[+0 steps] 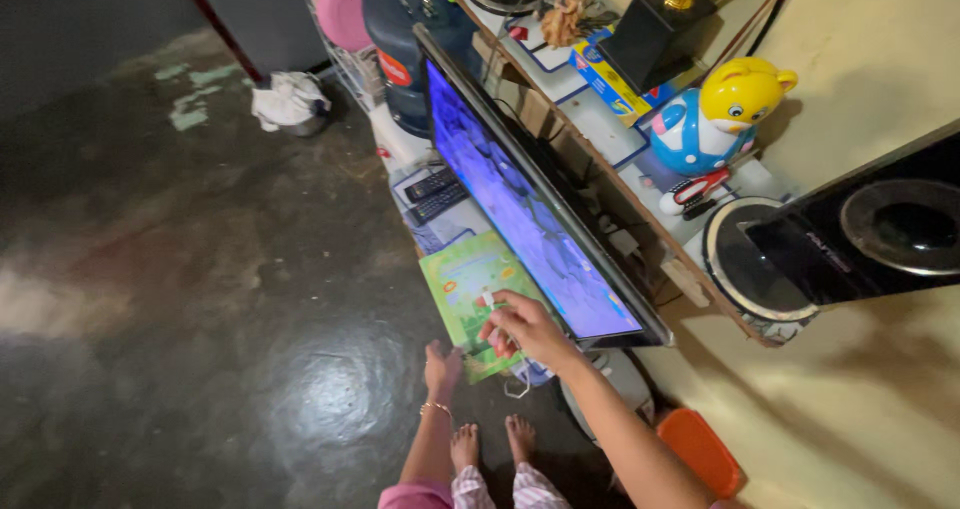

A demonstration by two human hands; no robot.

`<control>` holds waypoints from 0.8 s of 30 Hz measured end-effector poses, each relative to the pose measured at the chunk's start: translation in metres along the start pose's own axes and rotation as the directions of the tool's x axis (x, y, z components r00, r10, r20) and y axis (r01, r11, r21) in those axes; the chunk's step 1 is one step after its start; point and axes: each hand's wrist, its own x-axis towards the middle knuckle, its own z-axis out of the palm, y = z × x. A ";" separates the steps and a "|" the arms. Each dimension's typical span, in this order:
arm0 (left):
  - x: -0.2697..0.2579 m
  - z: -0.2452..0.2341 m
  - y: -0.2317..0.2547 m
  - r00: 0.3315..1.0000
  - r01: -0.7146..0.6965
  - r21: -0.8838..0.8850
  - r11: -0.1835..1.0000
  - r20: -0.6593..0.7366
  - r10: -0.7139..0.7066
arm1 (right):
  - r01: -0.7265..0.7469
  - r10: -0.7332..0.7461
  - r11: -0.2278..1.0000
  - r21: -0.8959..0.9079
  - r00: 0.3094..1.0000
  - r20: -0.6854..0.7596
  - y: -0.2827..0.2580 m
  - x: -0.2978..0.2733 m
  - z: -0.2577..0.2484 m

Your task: The person unplugs a power adapter from a wall socket, picks up a book from a stack, retrieves a charger from a shelf, then walks to a TV stand and plugs the charger into a socket. The person then places the book on the TV stand.

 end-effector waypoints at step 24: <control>0.002 -0.058 0.002 0.972 0.191 -0.069 0.979 -0.129 -0.198 | -0.004 -0.002 0.990 -0.138 0.999 -0.041 0.010 0.011 0.000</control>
